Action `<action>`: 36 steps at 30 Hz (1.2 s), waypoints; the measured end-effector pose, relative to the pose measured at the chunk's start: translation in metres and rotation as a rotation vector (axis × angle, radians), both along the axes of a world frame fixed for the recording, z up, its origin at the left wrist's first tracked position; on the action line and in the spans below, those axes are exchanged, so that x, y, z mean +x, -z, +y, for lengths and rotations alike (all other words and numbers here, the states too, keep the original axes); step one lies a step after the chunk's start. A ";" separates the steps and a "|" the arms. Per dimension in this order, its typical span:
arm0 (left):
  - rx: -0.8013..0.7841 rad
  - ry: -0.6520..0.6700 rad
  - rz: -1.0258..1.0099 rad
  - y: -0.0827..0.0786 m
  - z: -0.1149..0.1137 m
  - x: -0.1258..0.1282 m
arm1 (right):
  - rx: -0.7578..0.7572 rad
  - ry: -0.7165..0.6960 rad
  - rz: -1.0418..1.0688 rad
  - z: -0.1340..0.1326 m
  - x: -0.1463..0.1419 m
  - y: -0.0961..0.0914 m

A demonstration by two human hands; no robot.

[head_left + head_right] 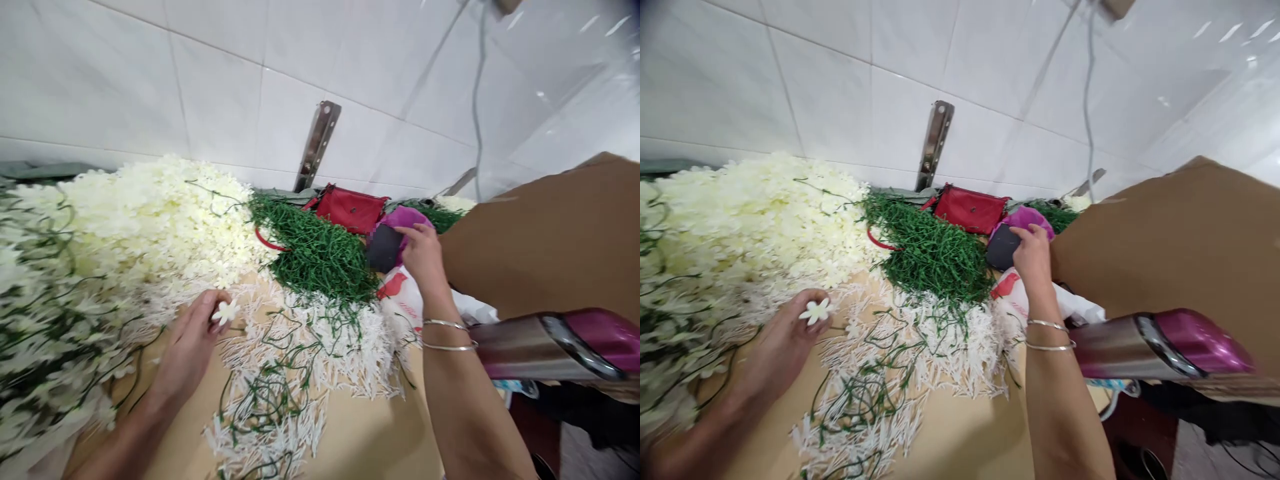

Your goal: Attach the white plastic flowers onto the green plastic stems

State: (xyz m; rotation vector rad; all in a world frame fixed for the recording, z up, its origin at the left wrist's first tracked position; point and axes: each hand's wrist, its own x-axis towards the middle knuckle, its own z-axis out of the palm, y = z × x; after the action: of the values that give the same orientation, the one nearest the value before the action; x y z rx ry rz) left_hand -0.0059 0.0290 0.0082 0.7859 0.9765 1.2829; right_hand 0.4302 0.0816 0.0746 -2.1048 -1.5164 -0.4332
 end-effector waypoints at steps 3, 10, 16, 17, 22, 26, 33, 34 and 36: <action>0.037 -0.010 -0.207 -0.006 0.002 0.004 | 0.180 -0.253 0.008 -0.007 -0.058 -0.013; -0.024 -0.014 -0.378 -0.003 0.006 -0.001 | 0.069 -0.838 0.233 -0.036 -0.224 -0.002; 0.000 -0.024 -0.348 0.007 0.006 0.000 | -0.166 -0.884 0.595 -0.052 -0.291 0.030; -0.005 -0.037 -0.332 0.008 0.006 0.000 | -0.202 -0.858 0.662 -0.054 -0.297 0.035; -0.032 -0.078 -0.370 -0.004 0.005 -0.003 | -0.342 -0.870 0.744 -0.060 -0.309 0.040; 0.016 -0.077 -0.434 -0.019 0.006 -0.004 | -0.339 -0.941 0.755 -0.062 -0.309 0.037; 0.055 -0.112 -0.366 -0.035 0.003 -0.004 | -0.188 -0.896 0.746 -0.064 -0.310 0.046; 0.070 -0.113 -0.354 -0.037 0.003 -0.005 | -0.166 -0.898 0.740 -0.064 -0.309 0.045; 0.099 -0.131 -0.337 -0.041 0.002 -0.007 | -0.110 -0.902 0.726 -0.061 -0.304 0.039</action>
State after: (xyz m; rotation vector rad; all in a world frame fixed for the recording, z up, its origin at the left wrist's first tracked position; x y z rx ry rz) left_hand -0.0131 0.0313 0.0487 0.5628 0.7054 1.5286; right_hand 0.1266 0.0202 0.0356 -1.1905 -1.7895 0.6717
